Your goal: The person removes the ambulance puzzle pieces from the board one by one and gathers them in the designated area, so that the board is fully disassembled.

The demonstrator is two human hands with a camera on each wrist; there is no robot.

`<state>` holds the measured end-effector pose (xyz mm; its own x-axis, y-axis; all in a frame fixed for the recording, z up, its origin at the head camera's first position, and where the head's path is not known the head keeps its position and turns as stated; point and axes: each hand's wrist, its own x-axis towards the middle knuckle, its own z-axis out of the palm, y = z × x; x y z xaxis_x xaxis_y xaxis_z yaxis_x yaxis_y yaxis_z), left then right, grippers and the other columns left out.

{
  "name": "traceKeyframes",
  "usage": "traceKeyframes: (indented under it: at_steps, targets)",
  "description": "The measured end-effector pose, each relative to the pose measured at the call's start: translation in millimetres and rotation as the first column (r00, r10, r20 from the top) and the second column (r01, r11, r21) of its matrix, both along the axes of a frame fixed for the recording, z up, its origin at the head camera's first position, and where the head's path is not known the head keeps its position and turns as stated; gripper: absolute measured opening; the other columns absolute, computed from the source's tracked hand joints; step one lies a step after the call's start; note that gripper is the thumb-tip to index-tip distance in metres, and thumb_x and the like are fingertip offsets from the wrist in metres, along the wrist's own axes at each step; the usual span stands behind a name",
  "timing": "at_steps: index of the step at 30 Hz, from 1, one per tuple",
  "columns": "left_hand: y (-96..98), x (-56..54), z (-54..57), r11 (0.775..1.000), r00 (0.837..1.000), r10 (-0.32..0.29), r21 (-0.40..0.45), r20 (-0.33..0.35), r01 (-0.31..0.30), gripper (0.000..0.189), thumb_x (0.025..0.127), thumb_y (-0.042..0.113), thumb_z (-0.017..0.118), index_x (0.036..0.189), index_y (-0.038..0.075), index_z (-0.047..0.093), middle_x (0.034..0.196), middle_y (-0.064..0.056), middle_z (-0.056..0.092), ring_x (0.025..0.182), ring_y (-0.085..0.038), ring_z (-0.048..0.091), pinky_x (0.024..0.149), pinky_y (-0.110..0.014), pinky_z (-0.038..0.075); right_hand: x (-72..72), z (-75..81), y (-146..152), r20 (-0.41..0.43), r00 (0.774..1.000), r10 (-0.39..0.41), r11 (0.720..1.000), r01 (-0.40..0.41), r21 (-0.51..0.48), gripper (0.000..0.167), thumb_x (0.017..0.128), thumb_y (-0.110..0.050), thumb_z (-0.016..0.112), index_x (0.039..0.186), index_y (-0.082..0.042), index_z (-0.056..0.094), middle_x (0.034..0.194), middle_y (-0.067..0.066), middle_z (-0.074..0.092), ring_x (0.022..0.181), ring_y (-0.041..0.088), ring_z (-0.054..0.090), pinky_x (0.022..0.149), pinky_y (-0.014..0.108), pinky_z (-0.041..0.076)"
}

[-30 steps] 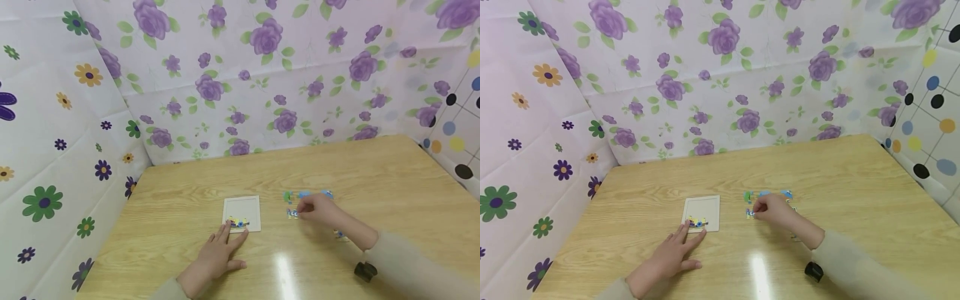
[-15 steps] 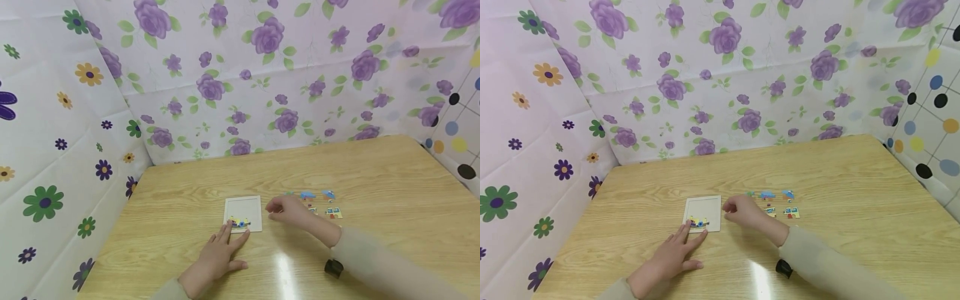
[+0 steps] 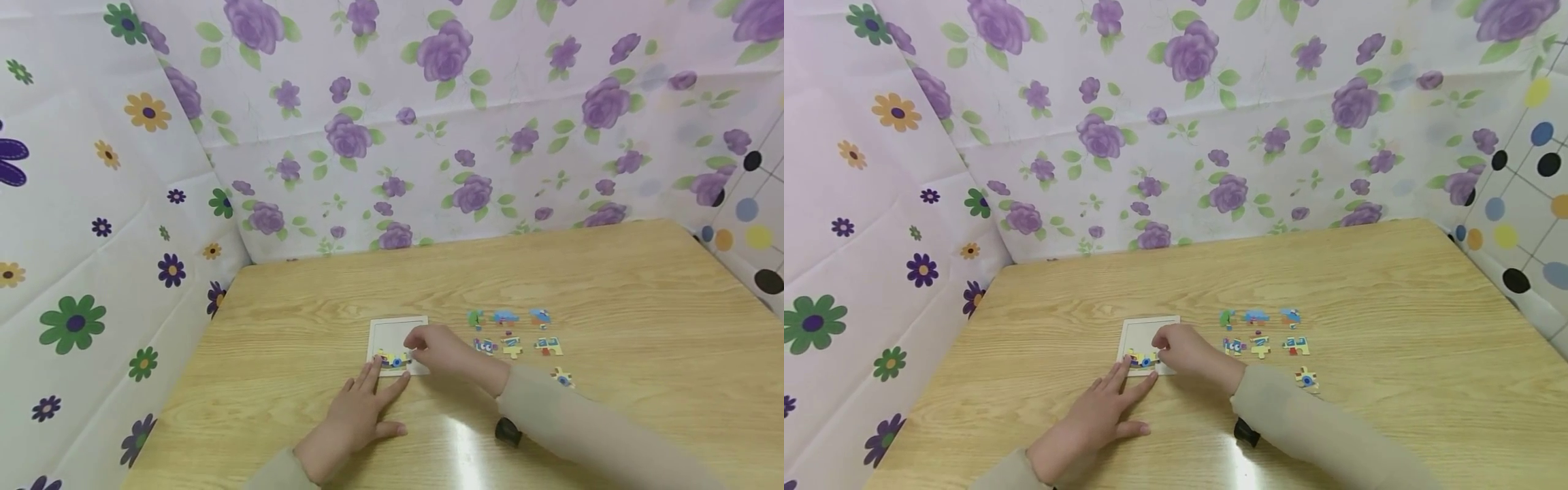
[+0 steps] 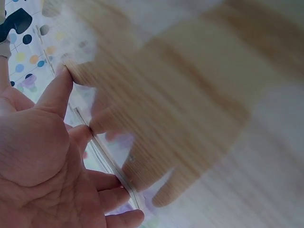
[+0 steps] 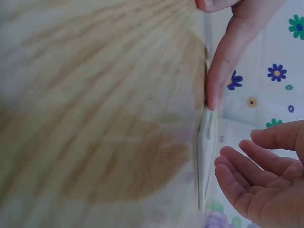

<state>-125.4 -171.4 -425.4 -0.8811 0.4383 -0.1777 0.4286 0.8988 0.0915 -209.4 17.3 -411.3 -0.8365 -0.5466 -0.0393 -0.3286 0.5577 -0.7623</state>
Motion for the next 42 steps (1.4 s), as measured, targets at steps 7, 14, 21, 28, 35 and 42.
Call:
traceKeyframes:
  at_steps: [7,14,21,28,35,42]
  targets:
    - [2.4,-0.1,2.7,0.999,1.000,0.001,-0.044,0.005,-0.001,0.077,0.082,0.063,0.055,0.149,0.033,0.031,0.153,-0.027,0.021,0.139,-0.041,0.029,0.104,-0.057,0.037,0.0,-7.8,-6,-0.010,1.000,0.024,1.000,-0.023,0.020,0.027,0.089,-0.001,0.052,0.113,0.005,0.064,0.114,0.020,0.066,0.108,0.035,0.061,0.093,0.046,0.050]
    - [2.3,-0.5,3.3,0.999,1.000,-0.001,-0.052,0.015,0.002,0.077,0.082,0.063,0.055,0.149,0.033,0.031,0.154,-0.027,0.020,0.140,-0.041,0.028,0.104,-0.057,0.038,-0.2,-9.1,-10,0.002,1.000,0.020,1.000,-0.020,0.016,0.024,0.088,0.000,0.055,0.108,0.005,0.066,0.108,0.018,0.068,0.106,0.034,0.063,0.092,0.045,0.051]
    - [2.0,-0.3,3.2,0.999,1.000,0.003,-0.032,0.019,-0.002,0.077,0.082,0.062,0.056,0.149,0.032,0.031,0.153,-0.028,0.020,0.140,-0.041,0.028,0.104,-0.057,0.037,-6.2,-9.2,-15,0.032,0.999,-0.039,0.999,0.039,0.005,0.018,0.084,0.002,0.061,0.101,0.002,0.067,0.097,0.011,0.069,0.095,0.026,0.064,0.087,0.040,0.053]
    - [2.0,-0.7,2.3,1.000,1.000,0.005,-0.023,0.016,-0.005,0.077,0.082,0.063,0.056,0.148,0.033,0.032,0.153,-0.028,0.020,0.140,-0.041,0.027,0.104,-0.058,0.037,-11.6,-10.5,-23,0.020,0.998,-0.062,0.998,0.062,0.027,0.018,0.078,0.006,0.064,0.095,0.002,0.067,0.087,0.007,0.065,0.084,0.019,0.060,0.080,0.035,0.053]
    - [2.1,-0.9,1.9,1.000,1.000,-0.002,-0.024,0.011,0.003,0.076,0.082,0.063,0.056,0.148,0.032,0.033,0.153,-0.028,0.021,0.140,-0.041,0.028,0.103,-0.058,0.038,-13.5,-12.3,-27,-0.004,0.999,-0.046,0.998,0.046,0.046,0.018,0.075,0.010,0.062,0.088,-0.001,0.069,0.085,0.006,0.063,0.081,0.017,0.057,0.079,0.034,0.052]
    - [2.6,0.0,4.9,1.000,1.000,-0.011,-0.021,0.011,0.011,0.076,0.082,0.062,0.056,0.148,0.031,0.034,0.153,-0.029,0.021,0.139,-0.042,0.029,0.102,-0.059,0.039,-15.7,-14.1,-26,-0.025,0.999,-0.027,1.000,0.028,0.012,0.015,0.075,0.010,0.062,0.083,-0.001,0.069,0.080,0.005,0.063,0.076,0.014,0.054,0.072,0.029,0.051]
